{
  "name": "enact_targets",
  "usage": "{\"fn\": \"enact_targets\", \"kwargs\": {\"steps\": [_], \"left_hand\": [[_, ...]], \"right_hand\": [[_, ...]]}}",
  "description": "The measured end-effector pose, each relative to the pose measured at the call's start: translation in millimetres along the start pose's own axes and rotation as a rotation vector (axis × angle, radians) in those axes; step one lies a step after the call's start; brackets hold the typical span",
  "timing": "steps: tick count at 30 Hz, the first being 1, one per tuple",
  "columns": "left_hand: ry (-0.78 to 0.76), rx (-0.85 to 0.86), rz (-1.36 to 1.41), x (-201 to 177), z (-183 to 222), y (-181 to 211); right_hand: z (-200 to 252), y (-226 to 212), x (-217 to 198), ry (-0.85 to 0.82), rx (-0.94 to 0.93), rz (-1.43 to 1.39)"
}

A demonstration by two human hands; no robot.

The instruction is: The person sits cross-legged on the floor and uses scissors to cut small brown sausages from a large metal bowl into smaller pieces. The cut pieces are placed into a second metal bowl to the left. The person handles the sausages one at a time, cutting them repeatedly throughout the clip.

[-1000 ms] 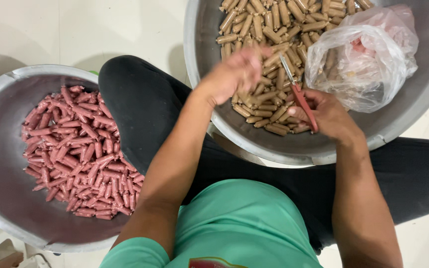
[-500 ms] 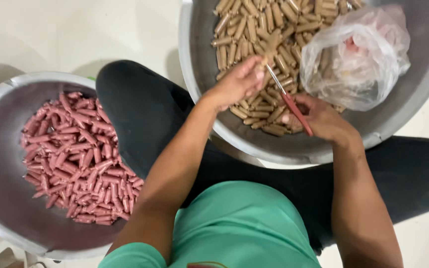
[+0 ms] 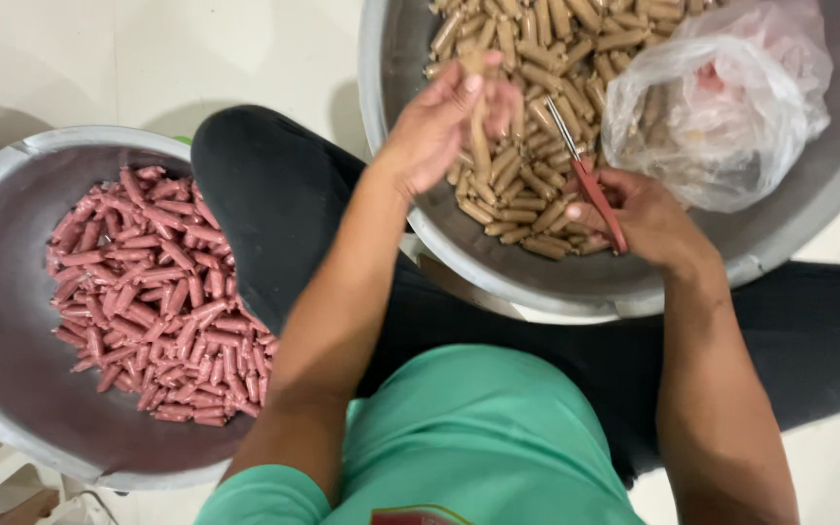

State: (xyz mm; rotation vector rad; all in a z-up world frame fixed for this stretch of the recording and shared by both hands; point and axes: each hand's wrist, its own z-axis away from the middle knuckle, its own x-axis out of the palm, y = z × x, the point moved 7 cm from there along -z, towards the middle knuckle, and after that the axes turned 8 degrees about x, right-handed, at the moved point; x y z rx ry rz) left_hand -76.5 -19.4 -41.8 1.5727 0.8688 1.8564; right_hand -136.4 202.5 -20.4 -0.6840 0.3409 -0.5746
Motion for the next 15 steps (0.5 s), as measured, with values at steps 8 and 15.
{"fn": "enact_targets", "kwargs": {"steps": [8, 15], "left_hand": [[0.085, -0.010, -0.169, -22.1, -0.3, -88.6], [-0.106, -0.052, -0.122, 6.9, 1.3, -55.3]], "right_hand": [[-17.7, 31.5, -0.7, -0.012, 0.086, 0.450], [-9.4, 19.6, -1.0, -0.085, 0.117, 0.219]]}}
